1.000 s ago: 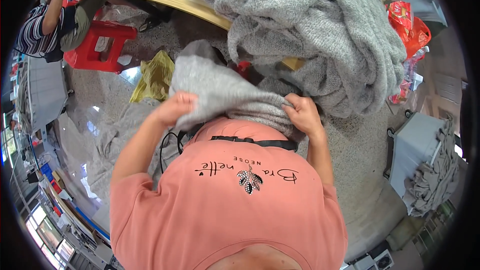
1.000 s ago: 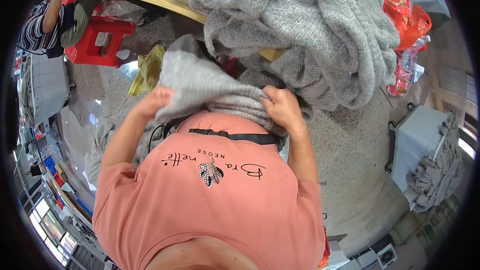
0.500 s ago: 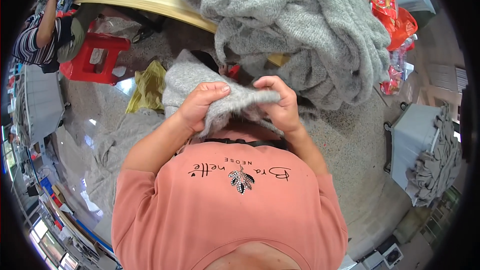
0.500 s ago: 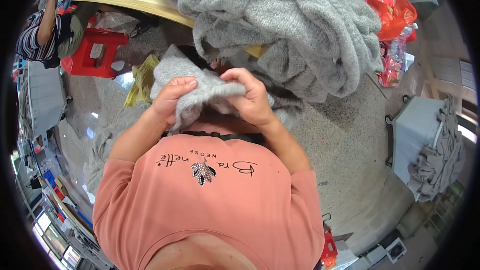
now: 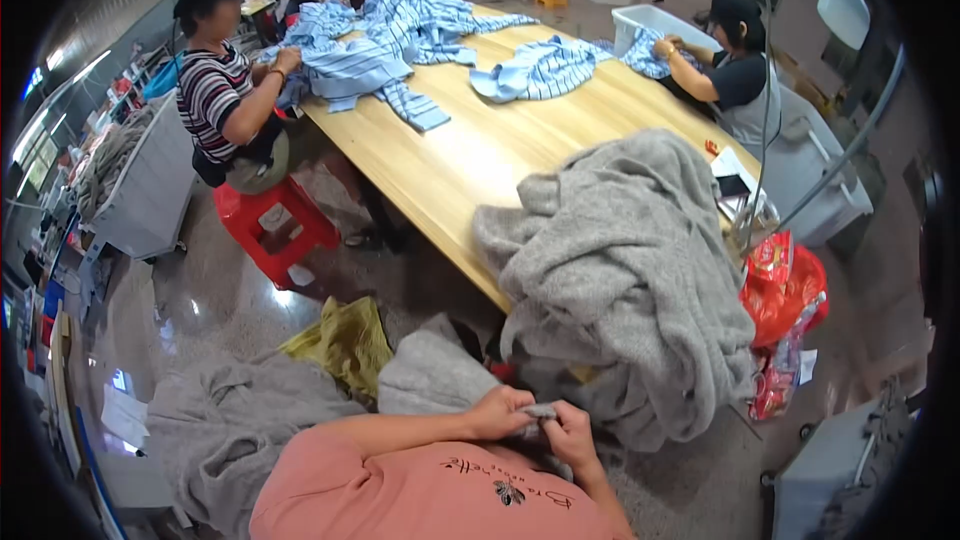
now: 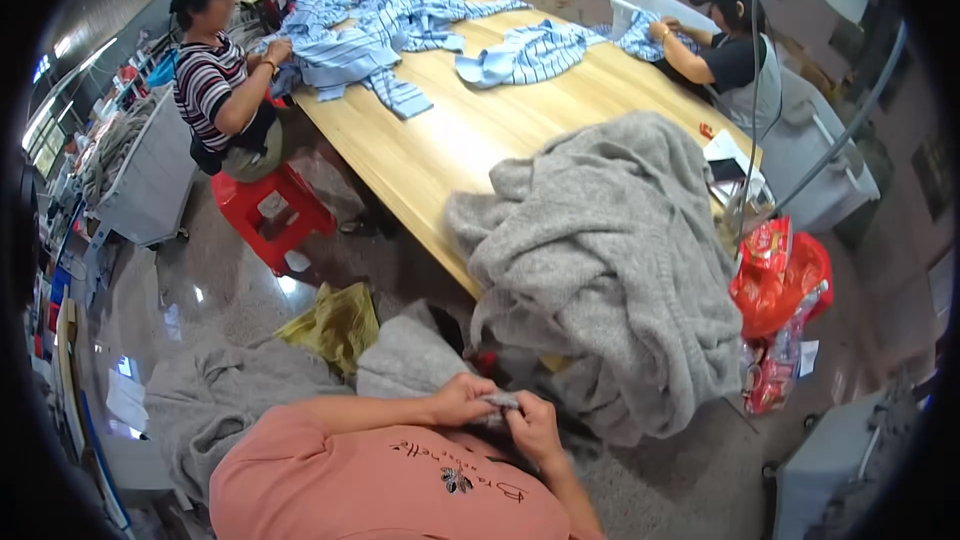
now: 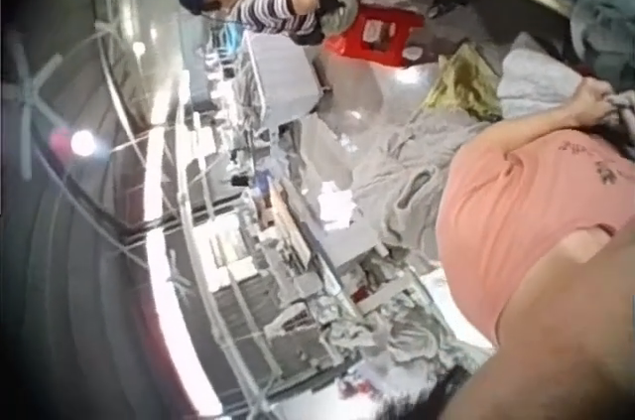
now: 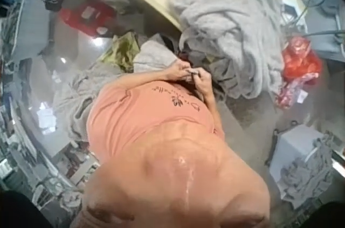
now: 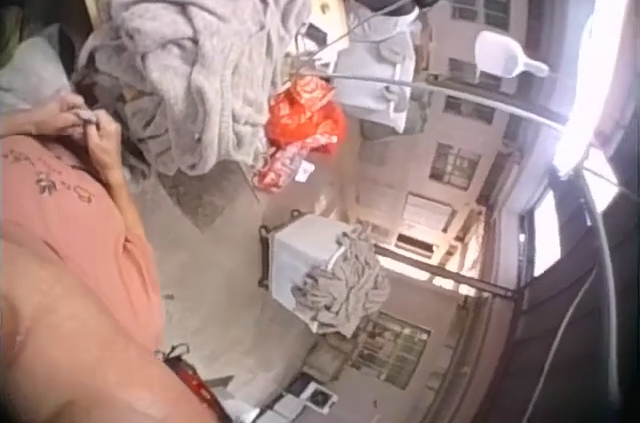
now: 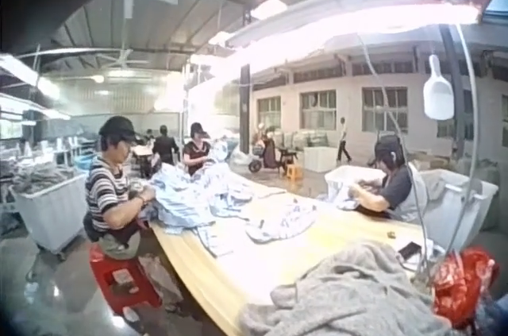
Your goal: Inspecting gray knitted sweaters and manually removing loose threads.
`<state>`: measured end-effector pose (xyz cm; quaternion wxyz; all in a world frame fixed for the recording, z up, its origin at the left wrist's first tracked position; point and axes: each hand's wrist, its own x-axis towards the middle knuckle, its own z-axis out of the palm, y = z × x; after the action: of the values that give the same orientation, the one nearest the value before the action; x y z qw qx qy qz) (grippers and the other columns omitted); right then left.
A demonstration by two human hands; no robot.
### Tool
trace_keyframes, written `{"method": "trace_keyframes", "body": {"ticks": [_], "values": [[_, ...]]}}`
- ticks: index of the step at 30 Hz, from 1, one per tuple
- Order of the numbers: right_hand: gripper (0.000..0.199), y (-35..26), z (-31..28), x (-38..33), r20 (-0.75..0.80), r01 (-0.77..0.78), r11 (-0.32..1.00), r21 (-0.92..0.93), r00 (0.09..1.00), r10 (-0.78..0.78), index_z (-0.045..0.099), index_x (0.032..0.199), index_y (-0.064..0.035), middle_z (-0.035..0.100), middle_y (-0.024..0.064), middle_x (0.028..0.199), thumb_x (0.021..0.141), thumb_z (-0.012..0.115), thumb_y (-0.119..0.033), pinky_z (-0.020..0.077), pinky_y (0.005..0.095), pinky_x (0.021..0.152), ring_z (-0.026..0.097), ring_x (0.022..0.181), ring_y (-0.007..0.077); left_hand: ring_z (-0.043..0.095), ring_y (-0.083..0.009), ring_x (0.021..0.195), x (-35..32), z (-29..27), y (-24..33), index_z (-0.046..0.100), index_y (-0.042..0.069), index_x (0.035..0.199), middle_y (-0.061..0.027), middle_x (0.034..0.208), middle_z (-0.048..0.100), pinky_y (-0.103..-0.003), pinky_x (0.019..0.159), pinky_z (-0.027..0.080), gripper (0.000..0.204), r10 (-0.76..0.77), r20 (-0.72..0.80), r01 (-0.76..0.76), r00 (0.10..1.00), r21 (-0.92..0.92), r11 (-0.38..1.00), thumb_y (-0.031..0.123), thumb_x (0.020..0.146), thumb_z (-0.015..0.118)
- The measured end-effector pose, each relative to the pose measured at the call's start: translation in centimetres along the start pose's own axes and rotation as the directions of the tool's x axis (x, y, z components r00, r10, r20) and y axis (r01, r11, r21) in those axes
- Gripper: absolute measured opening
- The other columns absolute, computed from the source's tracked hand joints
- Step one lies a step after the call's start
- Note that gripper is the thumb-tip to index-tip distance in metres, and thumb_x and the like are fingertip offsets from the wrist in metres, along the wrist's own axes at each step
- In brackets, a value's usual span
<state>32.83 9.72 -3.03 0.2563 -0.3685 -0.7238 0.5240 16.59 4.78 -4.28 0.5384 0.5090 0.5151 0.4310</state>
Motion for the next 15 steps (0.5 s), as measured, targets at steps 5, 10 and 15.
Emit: {"method": "trace_keyframes", "body": {"ticks": [5, 10, 15], "values": [[0.010, 1.3, 1.0, 0.2, -0.042, 0.187, 0.963, -0.192, 0.979, -0.198, 0.058, 0.082, 0.0023, 0.056, 0.0069, 0.065, 0.074, 0.052, -0.001, 0.0408, 0.0248, 0.053, 0.051, 0.058, 0.0110, 0.045, -0.0047, 0.052, -0.5, -0.2, -1.5, 0.057, 0.002, 0.073, -0.0004, 0.056, 0.052, -0.024, 0.047, 0.038, 0.009, -0.112, 0.002, 0.111, 0.994, -0.124, 0.986, 0.010, 0.076, 0.058], [0.003, 0.8, 1.7, -0.2, -0.004, 0.028, 0.992, 0.120, 1.000, -0.028, 0.052, 0.073, 0.0019, 0.051, 0.0087, 0.062, 0.074, 0.050, 0.000, 0.0403, 0.0277, 0.054, 0.050, 0.058, 0.0134, 0.044, -0.0042, 0.050, -0.9, 0.0, -2.1, 0.057, 0.002, 0.075, 0.0017, 0.057, 0.050, -0.022, 0.045, 0.035, 0.004, -0.156, -0.025, 0.151, 0.987, -0.155, 0.976, 0.004, 0.075, 0.053], [0.005, 0.6, 1.6, -0.2, -0.003, -0.068, 0.969, 0.236, 0.997, 0.071, 0.054, 0.075, 0.0021, 0.052, 0.0065, 0.063, 0.074, 0.049, 0.001, 0.0401, 0.0265, 0.055, 0.049, 0.060, 0.0108, 0.046, -0.0044, 0.053, -0.9, 0.0, -1.9, 0.057, 0.002, 0.076, 0.0017, 0.057, 0.051, -0.023, 0.047, 0.036, 0.007, -0.043, 0.000, 0.042, 0.999, -0.146, 0.988, 0.001, 0.074, 0.051]]}}
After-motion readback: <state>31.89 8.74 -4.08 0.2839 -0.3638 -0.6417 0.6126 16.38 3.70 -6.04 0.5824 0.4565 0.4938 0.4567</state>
